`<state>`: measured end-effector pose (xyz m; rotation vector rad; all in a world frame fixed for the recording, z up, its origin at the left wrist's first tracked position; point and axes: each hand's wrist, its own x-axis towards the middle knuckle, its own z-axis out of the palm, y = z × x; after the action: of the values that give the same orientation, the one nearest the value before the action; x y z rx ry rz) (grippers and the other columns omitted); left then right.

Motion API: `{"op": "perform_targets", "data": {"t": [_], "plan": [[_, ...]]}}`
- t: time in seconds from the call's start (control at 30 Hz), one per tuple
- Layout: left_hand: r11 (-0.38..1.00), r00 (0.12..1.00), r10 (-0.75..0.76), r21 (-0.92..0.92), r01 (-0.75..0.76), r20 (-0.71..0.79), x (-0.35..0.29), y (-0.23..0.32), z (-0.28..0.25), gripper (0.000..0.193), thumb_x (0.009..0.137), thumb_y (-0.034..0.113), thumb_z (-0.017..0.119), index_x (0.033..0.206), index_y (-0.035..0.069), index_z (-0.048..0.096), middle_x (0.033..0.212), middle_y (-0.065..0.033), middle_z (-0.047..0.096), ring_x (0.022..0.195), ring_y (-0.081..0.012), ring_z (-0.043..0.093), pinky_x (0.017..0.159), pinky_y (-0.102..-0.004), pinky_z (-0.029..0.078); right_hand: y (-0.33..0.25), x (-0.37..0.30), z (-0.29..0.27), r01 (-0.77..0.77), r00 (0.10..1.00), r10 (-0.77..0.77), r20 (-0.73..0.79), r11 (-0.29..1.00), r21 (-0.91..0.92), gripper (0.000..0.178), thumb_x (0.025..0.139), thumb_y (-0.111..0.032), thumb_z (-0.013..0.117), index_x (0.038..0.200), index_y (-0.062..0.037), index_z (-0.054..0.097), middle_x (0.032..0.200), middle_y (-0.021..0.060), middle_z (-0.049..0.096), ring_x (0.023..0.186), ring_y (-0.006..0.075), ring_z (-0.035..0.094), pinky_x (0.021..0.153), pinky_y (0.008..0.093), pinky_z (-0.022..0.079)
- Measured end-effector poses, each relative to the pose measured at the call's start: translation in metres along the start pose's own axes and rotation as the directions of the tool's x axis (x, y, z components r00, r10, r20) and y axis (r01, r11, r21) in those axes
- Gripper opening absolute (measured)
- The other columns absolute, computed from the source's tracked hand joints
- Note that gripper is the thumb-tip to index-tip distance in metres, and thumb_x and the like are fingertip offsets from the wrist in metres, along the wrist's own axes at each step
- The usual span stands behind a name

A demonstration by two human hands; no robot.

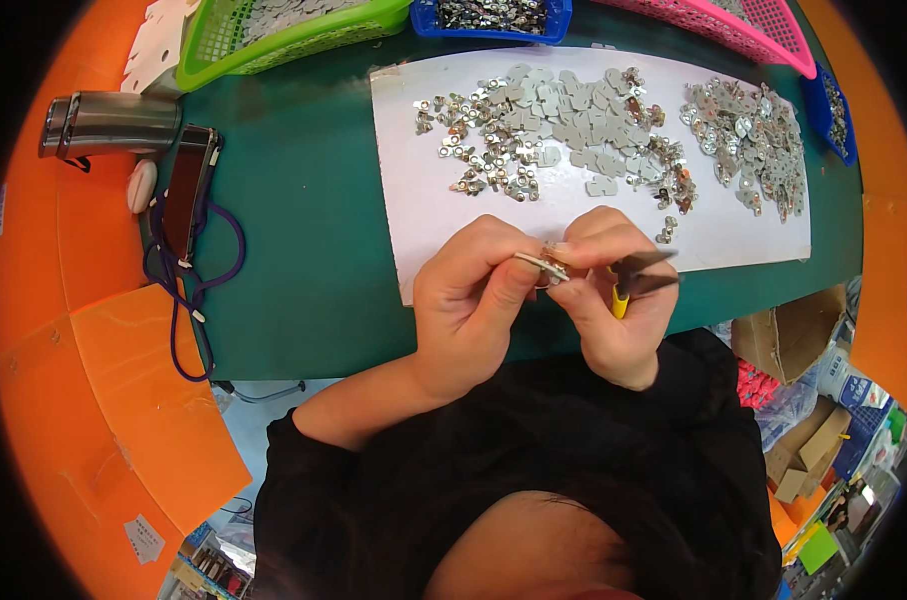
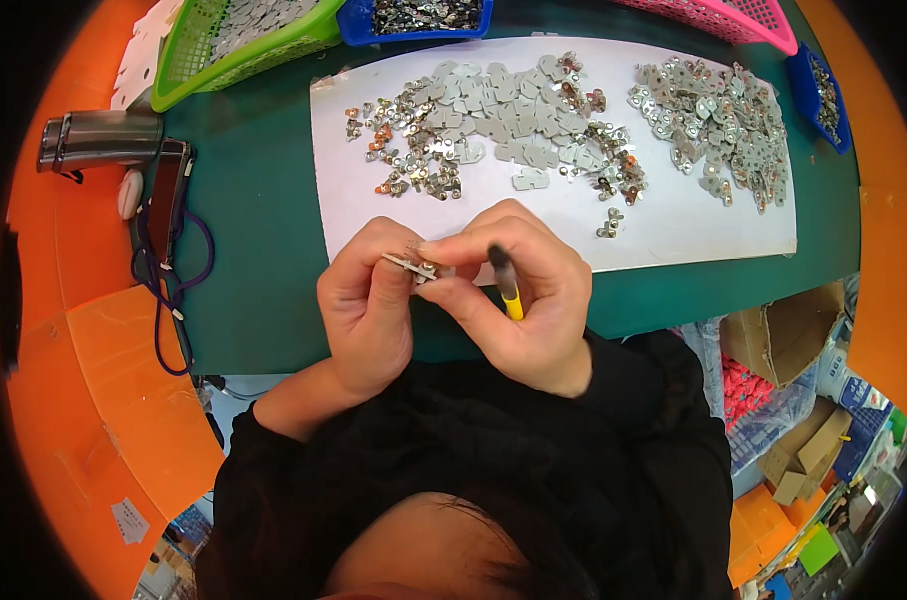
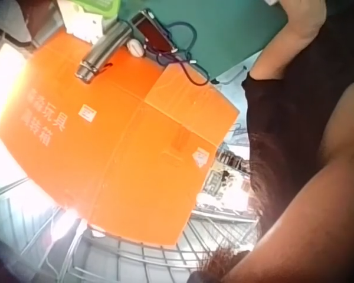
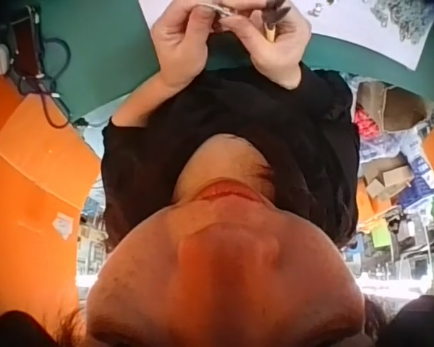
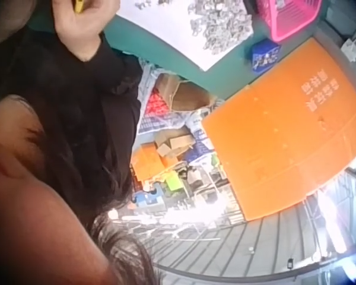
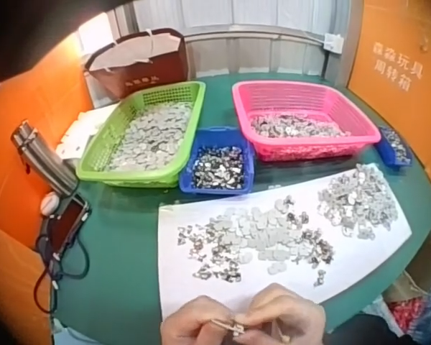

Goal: Using pliers to manipulate and trim small metal components on a workbench in a factory environment.

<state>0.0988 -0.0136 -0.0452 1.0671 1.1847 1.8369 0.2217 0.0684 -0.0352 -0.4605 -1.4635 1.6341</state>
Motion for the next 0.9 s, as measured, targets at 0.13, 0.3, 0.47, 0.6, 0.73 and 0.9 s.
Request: {"op": "perform_targets", "data": {"t": [0.13,0.3,0.47,0.6,0.73,0.9], "plan": [[0.961,0.991,0.099,0.249,-0.118,0.090,0.010,0.011,-0.011,0.013,0.094,0.011,0.067,0.099,-0.002,0.067,0.092,-0.0078,0.062,0.075,-0.0123,0.058,0.061,-0.0246,0.047,-0.003,0.007,-0.007,0.139,0.990,-0.125,0.072,0.960,-0.241,0.028,0.072,0.005,0.078,0.097,-0.0038,0.072,0.082,0.0047,0.062,0.071,0.0153,0.057,0.065,0.0255,0.043],[0.832,0.973,0.165,0.506,-0.226,0.164,0.010,0.014,-0.019,0.018,0.086,0.010,0.073,0.102,0.001,0.072,0.090,-0.0092,0.066,0.075,-0.0198,0.063,0.062,-0.0288,0.050,-0.005,0.018,-0.018,0.416,0.908,-0.301,0.290,0.720,-0.556,0.034,0.065,-0.001,0.079,0.098,-0.0090,0.075,0.078,0.0014,0.061,0.070,0.0211,0.055,0.065,0.0303,0.043],[0.773,0.960,0.240,0.569,-0.280,0.147,0.011,0.013,-0.020,0.023,0.082,0.009,0.073,0.104,0.002,0.073,0.088,-0.0077,0.067,0.074,-0.0214,0.063,0.063,-0.0294,0.050,-0.004,0.020,-0.022,0.605,0.795,-0.411,0.446,0.500,-0.619,0.033,0.069,-0.015,0.083,0.099,-0.0045,0.073,0.078,0.0033,0.058,0.070,0.0229,0.053,0.063,0.0346,0.042],[0.787,0.956,0.254,0.543,-0.291,0.143,0.011,0.017,-0.025,0.021,0.084,0.010,0.072,0.104,0.002,0.073,0.088,-0.0078,0.068,0.076,-0.0219,0.063,0.065,-0.0306,0.050,-0.019,0.027,-0.027,0.620,0.781,-0.438,0.446,0.455,-0.639,0.035,0.065,-0.015,0.082,0.097,-0.0070,0.073,0.080,0.0030,0.058,0.072,0.0241,0.054,0.065,0.0351,0.043],[0.780,0.934,0.309,0.513,-0.358,0.181,0.012,0.014,-0.028,0.020,0.085,0.010,0.071,0.103,0.002,0.073,0.088,-0.0081,0.068,0.076,-0.0230,0.064,0.066,-0.0317,0.050,-0.035,0.033,-0.034,0.592,0.799,-0.247,0.548,0.168,-0.788,0.041,0.058,-0.012,0.077,0.098,-0.0114,0.074,0.082,0.0029,0.058,0.076,0.0251,0.055,0.068,0.0349,0.045],[0.788,0.932,0.320,0.499,-0.362,0.171,0.009,0.013,-0.028,0.020,0.086,0.013,0.071,0.101,0.001,0.073,0.089,-0.0086,0.068,0.079,-0.0243,0.064,0.068,-0.0321,0.051,-0.037,0.033,-0.035,0.613,0.778,-0.256,0.574,0.111,-0.782,0.054,0.048,-0.011,0.070,0.101,-0.0112,0.075,0.082,0.0018,0.058,0.076,0.0228,0.056,0.070,0.0355,0.045]]}}
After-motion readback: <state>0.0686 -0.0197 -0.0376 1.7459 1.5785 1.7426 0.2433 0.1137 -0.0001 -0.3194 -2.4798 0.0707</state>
